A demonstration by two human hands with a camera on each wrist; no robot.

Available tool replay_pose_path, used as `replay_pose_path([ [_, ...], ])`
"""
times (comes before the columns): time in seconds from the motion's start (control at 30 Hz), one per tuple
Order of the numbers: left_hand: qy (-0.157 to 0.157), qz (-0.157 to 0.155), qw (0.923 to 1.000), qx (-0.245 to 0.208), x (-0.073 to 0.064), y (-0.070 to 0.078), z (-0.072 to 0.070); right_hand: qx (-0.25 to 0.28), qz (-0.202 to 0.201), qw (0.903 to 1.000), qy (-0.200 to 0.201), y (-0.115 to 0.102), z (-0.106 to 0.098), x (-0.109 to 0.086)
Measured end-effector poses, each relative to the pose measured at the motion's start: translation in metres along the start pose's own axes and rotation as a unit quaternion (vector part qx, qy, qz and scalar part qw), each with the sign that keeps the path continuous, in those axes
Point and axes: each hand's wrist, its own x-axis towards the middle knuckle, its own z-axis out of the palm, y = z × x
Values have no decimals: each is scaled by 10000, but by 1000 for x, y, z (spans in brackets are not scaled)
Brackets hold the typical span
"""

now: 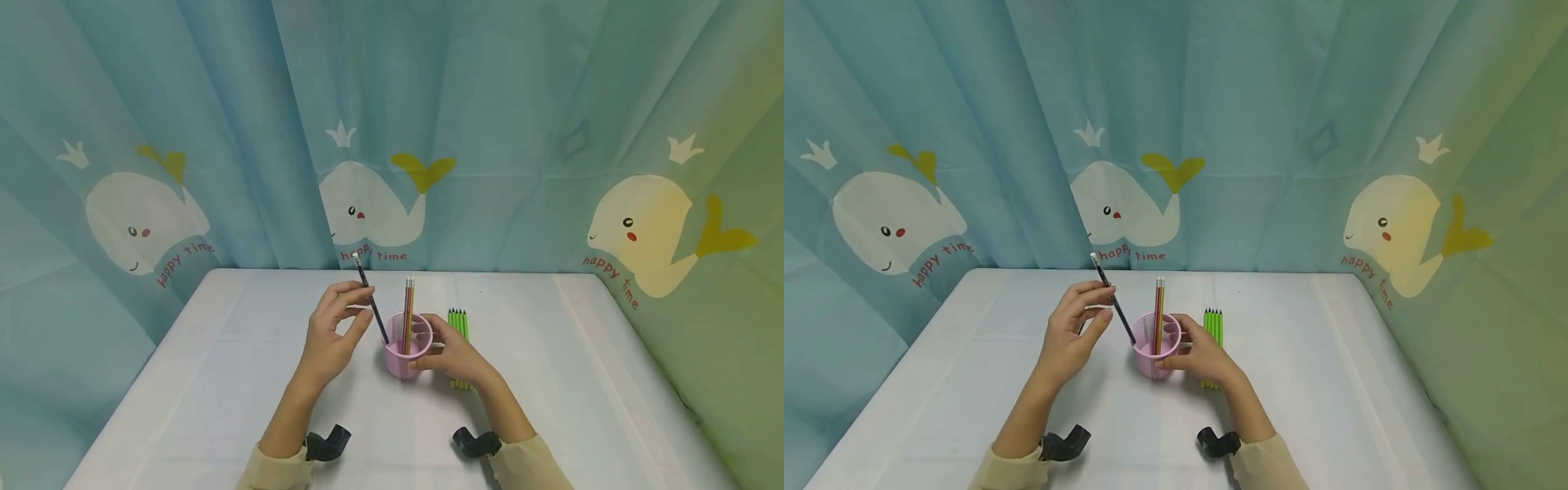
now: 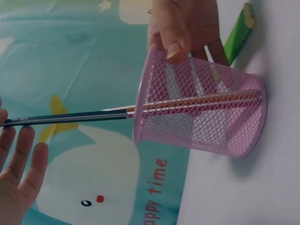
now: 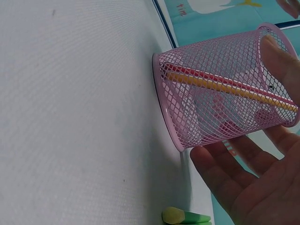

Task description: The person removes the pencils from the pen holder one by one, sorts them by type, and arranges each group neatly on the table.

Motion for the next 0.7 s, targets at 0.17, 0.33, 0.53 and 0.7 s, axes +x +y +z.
replay_pose_path([
  [0.17,124,-4,9999,-101,0,-1,-4,-38,17,10000,-18,-2,0,-1],
  [0.33,334,-55,9992,-226,1,-3,-8,86,-54,9999,-41,-2,0,-1],
  [0.53,540,-95,9980,-312,1,-4,-11,128,-101,9998,-64,-1,0,-1],
  [0.7,693,-250,9968,-319,1,-3,-13,136,-109,9998,-77,0,0,0],
])
